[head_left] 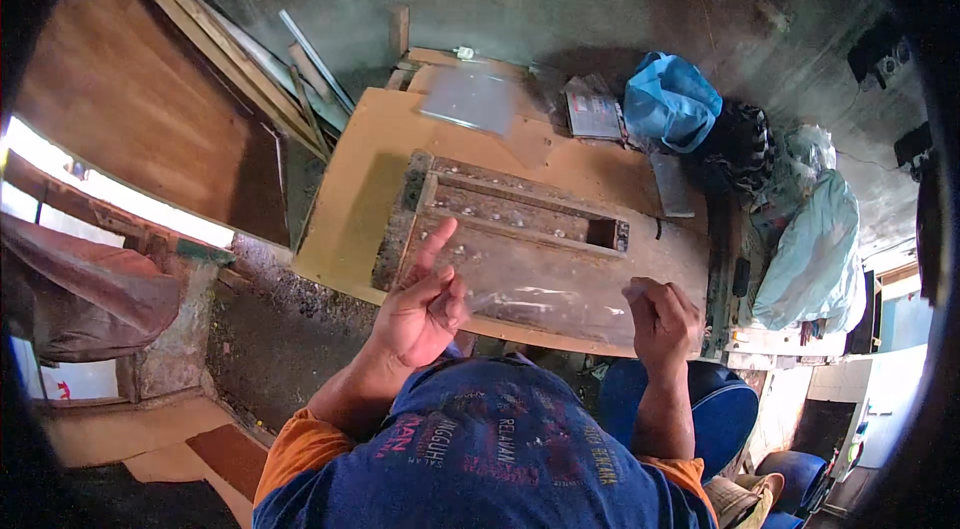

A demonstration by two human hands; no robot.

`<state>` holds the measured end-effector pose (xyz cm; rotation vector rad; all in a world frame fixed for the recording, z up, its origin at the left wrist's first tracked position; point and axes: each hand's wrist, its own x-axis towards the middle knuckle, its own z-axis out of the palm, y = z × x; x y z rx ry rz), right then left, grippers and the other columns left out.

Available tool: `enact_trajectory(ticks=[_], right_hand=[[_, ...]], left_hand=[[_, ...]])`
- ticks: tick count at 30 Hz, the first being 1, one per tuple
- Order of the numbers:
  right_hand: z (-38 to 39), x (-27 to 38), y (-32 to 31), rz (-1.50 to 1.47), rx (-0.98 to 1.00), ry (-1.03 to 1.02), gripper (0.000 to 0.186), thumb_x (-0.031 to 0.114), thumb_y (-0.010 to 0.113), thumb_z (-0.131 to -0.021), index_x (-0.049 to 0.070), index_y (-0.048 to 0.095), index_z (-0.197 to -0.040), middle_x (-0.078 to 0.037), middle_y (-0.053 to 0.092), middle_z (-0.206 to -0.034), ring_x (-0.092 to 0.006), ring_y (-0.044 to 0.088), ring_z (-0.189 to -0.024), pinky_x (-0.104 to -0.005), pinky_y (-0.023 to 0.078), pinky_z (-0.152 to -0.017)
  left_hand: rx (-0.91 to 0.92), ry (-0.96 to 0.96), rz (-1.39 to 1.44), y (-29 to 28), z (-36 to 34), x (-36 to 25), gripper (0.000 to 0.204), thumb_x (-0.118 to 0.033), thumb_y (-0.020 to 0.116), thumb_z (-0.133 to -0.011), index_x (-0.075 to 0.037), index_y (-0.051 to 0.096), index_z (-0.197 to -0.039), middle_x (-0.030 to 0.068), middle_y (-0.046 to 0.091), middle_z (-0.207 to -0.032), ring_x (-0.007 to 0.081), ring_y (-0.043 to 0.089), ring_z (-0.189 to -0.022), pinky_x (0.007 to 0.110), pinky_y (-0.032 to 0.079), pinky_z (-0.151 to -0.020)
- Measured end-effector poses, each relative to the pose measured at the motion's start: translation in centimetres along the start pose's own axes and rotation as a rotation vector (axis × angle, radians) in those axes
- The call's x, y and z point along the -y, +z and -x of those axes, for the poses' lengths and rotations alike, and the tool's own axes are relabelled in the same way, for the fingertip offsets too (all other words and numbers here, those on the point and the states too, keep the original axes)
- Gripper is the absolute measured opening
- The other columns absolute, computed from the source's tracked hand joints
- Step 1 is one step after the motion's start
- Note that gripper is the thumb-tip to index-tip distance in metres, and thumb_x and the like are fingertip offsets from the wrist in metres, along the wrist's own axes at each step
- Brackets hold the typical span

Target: The person picks up a wooden board, examines it, and then places a clear plastic strip into a narrow slot on a wooden frame.

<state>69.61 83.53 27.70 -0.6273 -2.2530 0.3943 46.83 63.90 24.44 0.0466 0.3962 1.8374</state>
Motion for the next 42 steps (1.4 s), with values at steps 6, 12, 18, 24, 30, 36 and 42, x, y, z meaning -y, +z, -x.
enact_trajectory(ticks=[6,12,18,24,30,36,42], right_hand=[[-0.5,1.6,1.9,-0.014,0.048,0.009,0.011,0.003,0.075,-0.074,0.003,0.069,-0.084,-0.01,0.066,-0.07,-0.0203,0.061,-0.057,-0.0308,0.047,-0.052],[-1.1,3.0,3.4,-0.004,0.064,-0.011,0.014,0.004,0.077,-0.072,0.003,0.069,-0.084,-0.01,0.065,-0.068,-0.0196,0.057,-0.053,-0.0311,0.044,-0.049],[-1.4,3.7,3.9,0.004,0.08,-0.025,0.016,0.009,0.077,-0.073,0.006,0.068,-0.086,-0.008,0.064,-0.067,-0.0223,0.058,-0.053,-0.0331,0.045,-0.051],[-1.5,4.0,4.1,-0.062,0.097,-0.066,0.023,0.001,0.074,-0.073,0.004,0.07,-0.095,-0.006,0.055,-0.058,-0.0178,0.052,-0.05,-0.0308,0.04,-0.046],[-1.2,3.9,4.4,-0.062,0.136,-0.208,0.031,-0.004,0.071,-0.071,0.008,0.072,-0.1,-0.002,0.044,-0.055,-0.0165,0.045,-0.047,-0.0301,0.036,-0.044],[-0.7,3.9,4.7,-0.135,0.174,-0.205,0.03,-0.003,0.072,-0.067,0.009,0.074,-0.094,-0.001,0.042,-0.055,-0.0164,0.046,-0.048,-0.0306,0.037,-0.046],[-0.7,4.7,5.0,-0.079,0.213,-0.154,0.029,-0.002,0.072,-0.068,0.009,0.074,-0.094,-0.002,0.045,-0.056,-0.0165,0.047,-0.048,-0.0312,0.038,-0.047]], left_hand=[[0.039,0.069,0.072,-0.7,0.0,-2.6,0.051,-0.008,0.063,-0.089,-0.015,0.047,-0.137,0.0044,0.067,-0.087,0.0126,0.063,-0.074,0.026,0.048,-0.061],[0.072,0.108,0.154,-1.9,-0.5,-4.4,0.037,-0.005,0.058,-0.091,-0.006,0.054,-0.128,0.0078,0.069,-0.097,0.0178,0.067,-0.089,0.029,0.054,-0.067],[-0.018,0.2,-0.121,-0.9,-0.6,-5.7,0.039,0.004,0.056,-0.087,-0.006,0.056,-0.124,0.0118,0.067,-0.11,0.0214,0.067,-0.097,0.029,0.053,-0.068],[-0.158,0.364,-0.501,-3.0,-1.5,-5.6,0.021,-0.005,0.069,-0.083,-0.008,0.064,-0.103,0.0056,0.067,-0.084,0.0183,0.067,-0.073,0.029,0.049,-0.053],[-0.313,0.309,-0.531,-3.0,-1.9,-6.0,0.017,-0.019,0.073,-0.085,-0.01,0.06,-0.08,-0.0008,0.054,-0.066,0.0099,0.052,-0.053,0.024,0.039,-0.046],[-0.406,0.337,-0.594,-2.4,-2.1,-6.1,0.022,-0.022,0.073,-0.085,-0.012,0.057,-0.074,-0.0021,0.05,-0.061,0.0089,0.044,-0.046,0.023,0.036,-0.044],[-0.345,0.499,-0.698,-3.1,-2.6,-6.5,0.027,-0.022,0.07,-0.086,-0.008,0.059,-0.107,0.0025,0.059,-0.087,0.0125,0.056,-0.068,0.027,0.044,-0.058]])
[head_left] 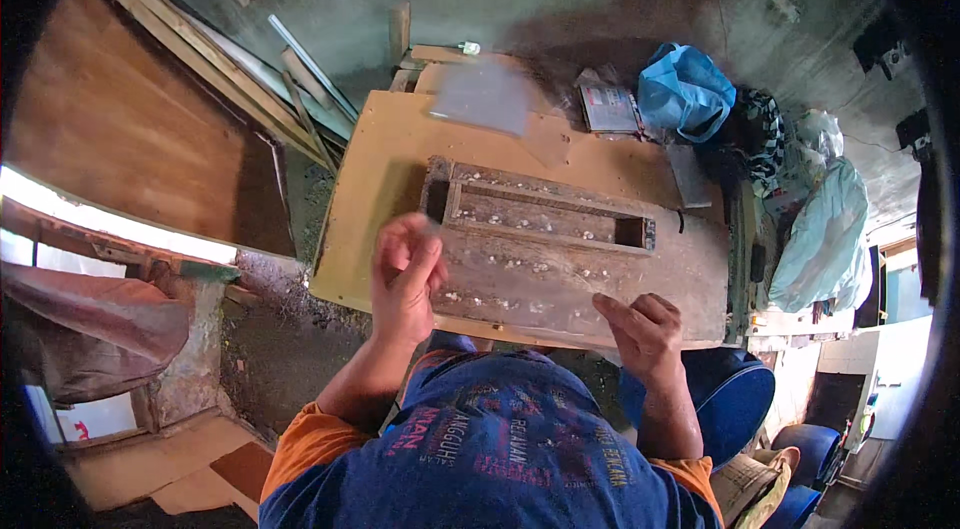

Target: The person picks up a wooden board, examines it, and then places a clear plastic strip into a narrow slot on a wooden frame.

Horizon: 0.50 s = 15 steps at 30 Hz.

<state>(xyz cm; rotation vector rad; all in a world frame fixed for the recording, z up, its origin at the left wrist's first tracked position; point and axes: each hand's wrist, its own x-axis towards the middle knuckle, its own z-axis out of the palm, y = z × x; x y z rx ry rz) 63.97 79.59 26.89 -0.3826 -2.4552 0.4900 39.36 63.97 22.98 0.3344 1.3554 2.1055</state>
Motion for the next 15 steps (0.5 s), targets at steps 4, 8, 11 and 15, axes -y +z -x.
enact_trajectory(ticks=[4,8,11,15], right_hand=[[-0.8,1.0,1.3,0.093,0.101,0.078,0.03,0.004,0.073,-0.073,0.009,0.071,-0.103,-0.003,0.053,-0.059,-0.0184,0.052,-0.049,-0.0331,0.044,-0.049],[-1.7,1.9,3.1,0.035,0.164,0.045,0.023,0.011,0.073,-0.077,0.009,0.069,-0.099,-0.005,0.057,-0.061,-0.0225,0.057,-0.051,-0.0358,0.047,-0.051],[-2.2,2.7,3.6,-0.057,0.161,0.036,0.023,0.013,0.074,-0.077,0.008,0.068,-0.098,-0.007,0.061,-0.064,-0.0242,0.061,-0.054,-0.0363,0.049,-0.053],[-2.6,3.0,2.5,-0.228,0.157,0.149,0.024,0.015,0.074,-0.076,0.008,0.068,-0.099,-0.009,0.063,-0.069,-0.0269,0.063,-0.061,-0.0376,0.052,-0.058]], left_hand=[[-0.212,0.645,-0.517,1.5,0.4,-0.4,0.058,-0.025,0.071,-0.084,-0.008,0.045,-0.133,0.008,0.055,-0.115,0.0185,0.055,-0.099,0.037,0.044,-0.082],[0.448,0.791,-0.957,3.8,2.5,-2.0,0.061,-0.02,0.075,-0.077,-0.007,0.05,-0.131,0.012,0.053,-0.125,0.023,0.049,-0.119,0.041,0.037,-0.093],[0.64,0.764,-1.176,3.7,3.1,-0.7,0.048,-0.016,0.075,-0.075,-0.007,0.058,-0.12,0.0088,0.061,-0.111,0.0221,0.056,-0.109,0.041,0.039,-0.089],[0.664,0.741,-1.166,2.5,2.3,-0.2,0.018,-0.01,0.07,-0.079,-0.008,0.065,-0.096,0.0038,0.066,-0.087,0.021,0.063,-0.083,0.038,0.042,-0.081]])
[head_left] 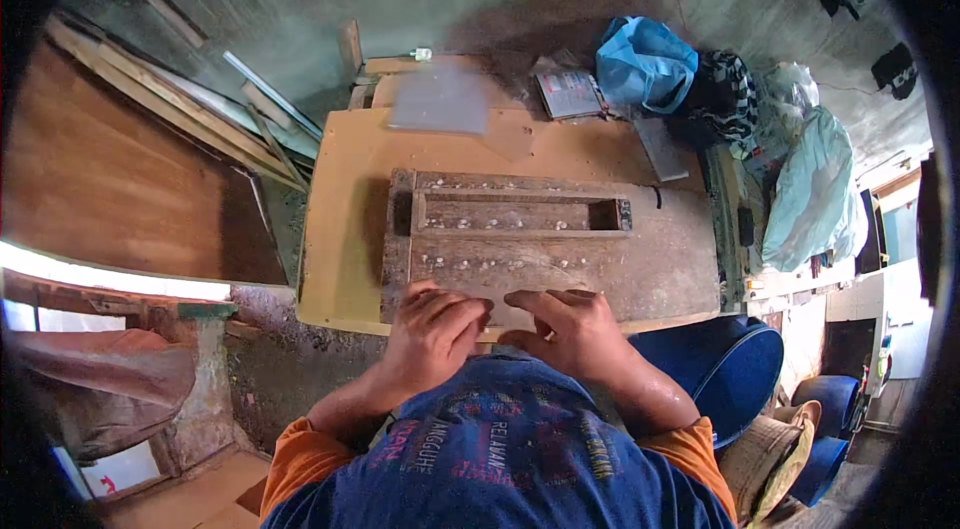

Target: The person picks up a wooden board, examines it, and then places a clear plastic strip into a narrow slot on a wooden frame.

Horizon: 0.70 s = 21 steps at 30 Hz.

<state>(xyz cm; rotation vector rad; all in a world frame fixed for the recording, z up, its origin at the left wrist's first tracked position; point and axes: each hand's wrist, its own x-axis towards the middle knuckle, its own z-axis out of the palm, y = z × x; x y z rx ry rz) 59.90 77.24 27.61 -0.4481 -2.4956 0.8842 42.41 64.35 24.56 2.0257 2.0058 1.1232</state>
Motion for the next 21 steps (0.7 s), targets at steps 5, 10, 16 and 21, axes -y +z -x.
enact_trajectory(ticks=[5,10,16,21], right_hand=[[2.8,-5.2,0.4,0.019,0.282,0.114,0.017,0.017,0.073,-0.078,0.008,0.07,-0.093,-0.012,0.069,-0.087,-0.0302,0.067,-0.076,-0.0392,0.053,-0.067],[1.7,-8.3,-0.8,-0.027,0.372,0.333,0.014,0.021,0.064,-0.086,0.008,0.07,-0.09,-0.011,0.069,-0.089,-0.0307,0.067,-0.082,-0.0399,0.053,-0.07],[-4.0,-10.0,-5.0,0.296,-0.204,0.326,0.014,0.015,0.063,-0.088,0.005,0.069,-0.096,-0.014,0.068,-0.097,-0.0318,0.066,-0.091,-0.0374,0.051,-0.078],[-3.3,-9.4,-5.9,0.632,-0.655,0.016,0.017,0.009,0.065,-0.085,0.01,0.069,-0.102,-0.007,0.068,-0.095,-0.0255,0.064,-0.094,-0.0402,0.042,-0.091]], left_hand=[[-0.106,-0.023,-0.015,-1.4,-1.0,1.5,0.014,-0.008,0.068,-0.081,-0.009,0.066,-0.095,0.0051,0.067,-0.081,0.0236,0.063,-0.075,0.038,0.043,-0.075],[-0.143,-0.073,-0.101,-3.1,-2.4,4.8,0.009,-0.01,0.065,-0.085,-0.007,0.066,-0.093,0.0072,0.067,-0.082,0.0254,0.064,-0.077,0.039,0.043,-0.075],[-0.262,0.033,-0.391,-6.1,-8.1,8.9,0.008,-0.01,0.066,-0.085,-0.007,0.067,-0.093,0.0065,0.068,-0.09,0.0244,0.065,-0.085,0.039,0.042,-0.081],[-0.598,0.187,-0.447,-5.6,-6.5,7.7,0.013,-0.008,0.071,-0.08,-0.01,0.069,-0.094,0.003,0.067,-0.095,0.0263,0.063,-0.097,0.041,0.04,-0.087]])
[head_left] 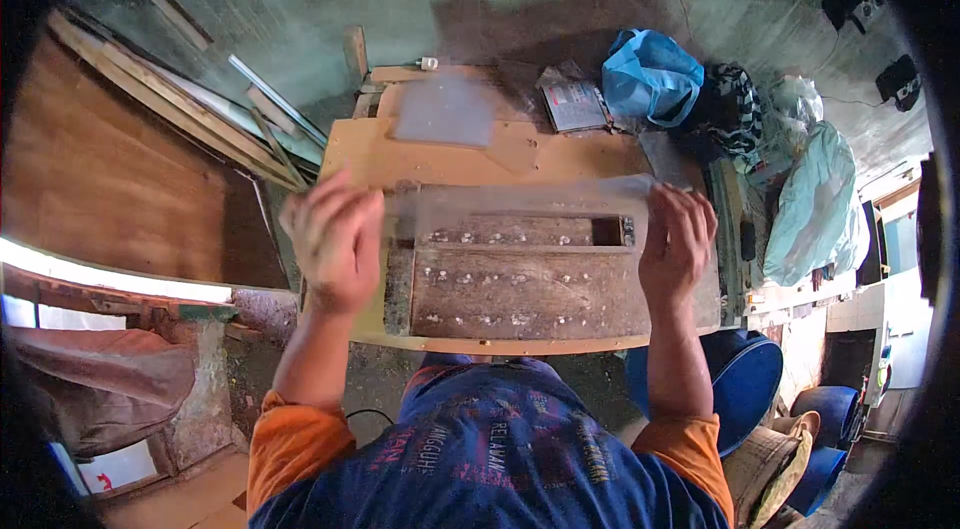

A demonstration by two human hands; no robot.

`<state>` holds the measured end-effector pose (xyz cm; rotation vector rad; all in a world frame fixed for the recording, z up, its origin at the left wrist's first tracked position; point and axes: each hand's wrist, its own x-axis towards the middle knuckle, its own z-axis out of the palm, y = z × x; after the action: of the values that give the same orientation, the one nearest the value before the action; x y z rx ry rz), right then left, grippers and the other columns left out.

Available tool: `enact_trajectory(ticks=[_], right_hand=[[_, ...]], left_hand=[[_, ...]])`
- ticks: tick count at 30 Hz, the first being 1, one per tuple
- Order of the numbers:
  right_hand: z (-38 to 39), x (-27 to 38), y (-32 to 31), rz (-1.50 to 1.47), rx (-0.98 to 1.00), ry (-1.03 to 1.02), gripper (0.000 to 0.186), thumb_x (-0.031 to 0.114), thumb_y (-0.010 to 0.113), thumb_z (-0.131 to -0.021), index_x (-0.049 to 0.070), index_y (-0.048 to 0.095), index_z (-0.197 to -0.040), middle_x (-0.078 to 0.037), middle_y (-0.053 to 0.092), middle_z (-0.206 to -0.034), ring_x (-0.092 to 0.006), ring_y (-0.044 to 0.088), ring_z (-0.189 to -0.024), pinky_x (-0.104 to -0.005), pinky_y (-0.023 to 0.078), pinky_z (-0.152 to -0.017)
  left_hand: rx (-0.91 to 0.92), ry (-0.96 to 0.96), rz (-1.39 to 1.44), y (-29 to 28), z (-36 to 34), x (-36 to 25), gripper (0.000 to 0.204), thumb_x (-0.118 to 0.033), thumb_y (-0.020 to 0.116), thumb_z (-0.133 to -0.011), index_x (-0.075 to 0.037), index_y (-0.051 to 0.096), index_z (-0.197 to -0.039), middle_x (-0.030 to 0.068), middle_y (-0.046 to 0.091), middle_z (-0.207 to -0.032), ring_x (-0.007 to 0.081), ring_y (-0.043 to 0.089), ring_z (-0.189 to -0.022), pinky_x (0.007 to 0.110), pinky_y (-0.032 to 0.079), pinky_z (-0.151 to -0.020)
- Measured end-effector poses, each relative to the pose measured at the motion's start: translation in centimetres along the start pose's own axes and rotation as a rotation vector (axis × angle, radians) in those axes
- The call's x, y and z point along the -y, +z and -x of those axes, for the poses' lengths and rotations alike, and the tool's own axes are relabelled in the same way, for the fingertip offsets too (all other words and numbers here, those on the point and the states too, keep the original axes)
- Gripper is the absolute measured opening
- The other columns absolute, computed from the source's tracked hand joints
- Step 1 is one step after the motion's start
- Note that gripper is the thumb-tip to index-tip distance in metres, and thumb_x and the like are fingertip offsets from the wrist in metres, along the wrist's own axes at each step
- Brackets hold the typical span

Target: The person picks up a wooden board, examines it, and then places a clear plastic strip into a narrow slot on a wooden frame.

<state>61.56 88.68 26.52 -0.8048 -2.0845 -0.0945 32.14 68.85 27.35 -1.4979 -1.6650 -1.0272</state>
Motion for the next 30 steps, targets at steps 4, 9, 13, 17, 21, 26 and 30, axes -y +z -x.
enact_trajectory(ticks=[4,9,13,17,21,26,30], right_hand=[[5.5,-1.5,1.2,0.052,0.111,0.035,0.021,0.008,0.066,-0.083,0.012,0.069,-0.104,-0.005,0.067,-0.104,-0.0238,0.06,-0.108,-0.0435,0.033,-0.103],[12.2,-3.6,4.1,0.096,0.265,0.144,0.023,0.009,0.064,-0.083,0.016,0.069,-0.105,-0.005,0.065,-0.11,-0.0259,0.055,-0.115,-0.0447,0.031,-0.105],[15.3,-4.7,6.2,0.074,0.41,0.189,0.022,0.011,0.062,-0.084,0.016,0.07,-0.104,-0.006,0.063,-0.114,-0.0282,0.051,-0.12,-0.0469,0.03,-0.106],[16.5,-4.5,6.0,0.109,0.607,0.233,0.038,0.006,0.061,-0.075,0.017,0.067,-0.111,-0.011,0.053,-0.128,-0.031,0.043,-0.128,-0.0503,0.027,-0.109],[16.9,-5.0,5.5,-0.067,0.503,0.451,0.06,-0.004,0.053,-0.068,0.014,0.057,-0.125,-0.019,0.043,-0.137,-0.0369,0.035,-0.132,-0.0494,0.026,-0.11],[18.7,-9.1,7.9,-0.528,0.264,0.886,0.067,-0.005,0.046,-0.071,0.005,0.042,-0.137,-0.023,0.045,-0.134,-0.0361,0.041,-0.127,-0.0411,0.031,-0.108],[14.8,-6.7,6.8,-0.725,0.435,1.127,0.073,-0.008,0.042,-0.068,-0.002,0.036,-0.141,-0.02,0.048,-0.133,-0.0283,0.048,-0.121,-0.0312,0.034,-0.105]], left_hand=[[0.128,-0.143,0.076,1.3,7.5,-1.0,0.014,-0.01,0.074,-0.078,-0.012,0.068,-0.091,0.003,0.063,-0.102,0.0278,0.058,-0.108,0.043,0.038,-0.093],[0.316,-0.283,0.113,5.0,14.5,-1.5,0.013,-0.013,0.077,-0.076,-0.014,0.069,-0.087,0.0029,0.059,-0.108,0.0279,0.053,-0.115,0.046,0.036,-0.097],[0.465,-0.321,0.104,7.0,18.0,-0.8,0.015,-0.017,0.075,-0.078,-0.014,0.069,-0.092,0.0048,0.056,-0.119,0.0305,0.045,-0.126,0.048,0.033,-0.102],[0.815,-0.38,0.008,5.6,17.1,-1.4,0.04,-0.024,0.074,-0.079,-0.017,0.063,-0.116,0.0095,0.043,-0.138,0.0333,0.031,-0.136,0.05,0.03,-0.106],[0.764,-0.487,0.128,5.1,18.1,-0.9,0.061,-0.025,0.073,-0.08,-0.019,0.051,-0.136,0.0185,0.034,-0.144,0.0403,0.029,-0.136,0.051,0.028,-0.109],[0.805,-0.613,0.158,5.5,18.4,-1.0,0.069,-0.023,0.07,-0.082,-0.017,0.04,-0.144,0.0203,0.03,-0.149,0.0411,0.03,-0.137,0.048,0.031,-0.109],[0.829,-0.557,0.148,5.5,18.7,-0.5,0.073,-0.03,0.067,-0.084,-0.017,0.033,-0.147,0.0211,0.036,-0.146,0.0421,0.026,-0.139,0.051,0.026,-0.111]])
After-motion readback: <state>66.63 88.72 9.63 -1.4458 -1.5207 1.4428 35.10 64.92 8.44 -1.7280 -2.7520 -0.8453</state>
